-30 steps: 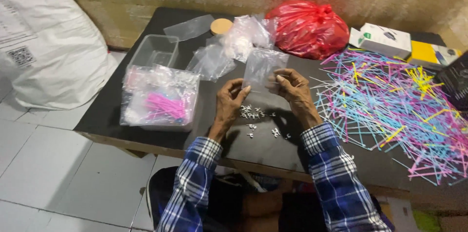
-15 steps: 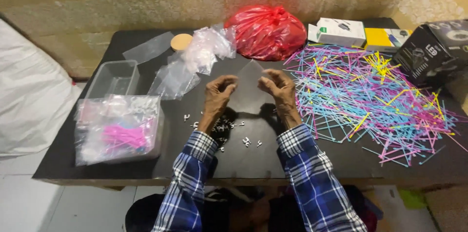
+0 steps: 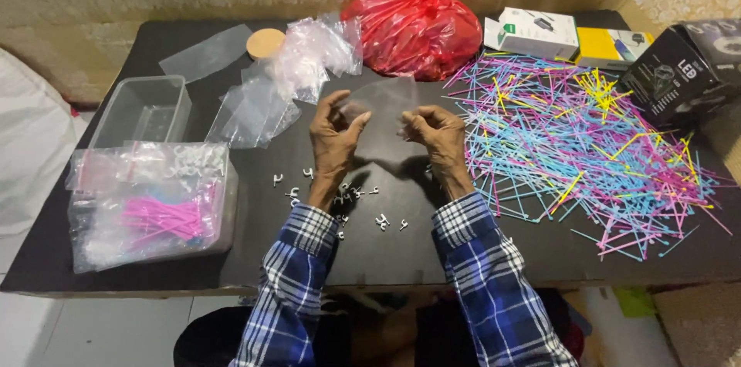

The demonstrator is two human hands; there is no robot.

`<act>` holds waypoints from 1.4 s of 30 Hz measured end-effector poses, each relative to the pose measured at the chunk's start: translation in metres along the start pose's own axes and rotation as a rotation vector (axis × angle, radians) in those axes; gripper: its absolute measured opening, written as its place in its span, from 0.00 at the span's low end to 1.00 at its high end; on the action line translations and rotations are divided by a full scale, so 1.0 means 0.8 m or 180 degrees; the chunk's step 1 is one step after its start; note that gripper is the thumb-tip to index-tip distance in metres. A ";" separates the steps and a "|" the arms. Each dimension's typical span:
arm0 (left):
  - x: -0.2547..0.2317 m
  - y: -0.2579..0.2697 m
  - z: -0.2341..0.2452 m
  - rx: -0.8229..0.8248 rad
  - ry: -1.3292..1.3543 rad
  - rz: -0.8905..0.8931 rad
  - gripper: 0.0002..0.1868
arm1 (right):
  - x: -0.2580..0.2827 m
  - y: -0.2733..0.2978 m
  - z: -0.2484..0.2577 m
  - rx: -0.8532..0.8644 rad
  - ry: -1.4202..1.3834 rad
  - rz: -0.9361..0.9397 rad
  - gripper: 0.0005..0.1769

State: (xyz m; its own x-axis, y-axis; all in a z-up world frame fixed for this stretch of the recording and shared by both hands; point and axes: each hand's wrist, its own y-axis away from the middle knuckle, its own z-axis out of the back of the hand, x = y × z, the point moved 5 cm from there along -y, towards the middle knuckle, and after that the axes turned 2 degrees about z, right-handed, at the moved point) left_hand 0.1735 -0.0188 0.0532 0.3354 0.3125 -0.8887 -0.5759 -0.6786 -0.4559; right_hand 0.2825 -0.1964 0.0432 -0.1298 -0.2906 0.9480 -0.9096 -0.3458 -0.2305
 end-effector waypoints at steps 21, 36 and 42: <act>0.015 -0.009 0.019 -0.0302 0.0785 0.0801 0.22 | 0.010 0.005 -0.007 0.0204 -0.0336 -0.0353 0.12; 0.025 -0.009 0.012 -0.0344 0.0933 0.0897 0.22 | 0.010 0.005 -0.002 0.0066 -0.0215 -0.0317 0.09; 0.015 -0.012 0.020 -0.0460 0.0407 0.0540 0.24 | 0.006 0.007 0.000 0.0117 -0.0105 -0.0113 0.10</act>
State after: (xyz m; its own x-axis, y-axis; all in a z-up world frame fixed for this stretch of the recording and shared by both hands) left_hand 0.1714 0.0021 0.0465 0.3399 0.1055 -0.9345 -0.5226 -0.8049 -0.2810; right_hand 0.2766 -0.2000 0.0464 -0.0840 -0.3065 0.9482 -0.8982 -0.3887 -0.2052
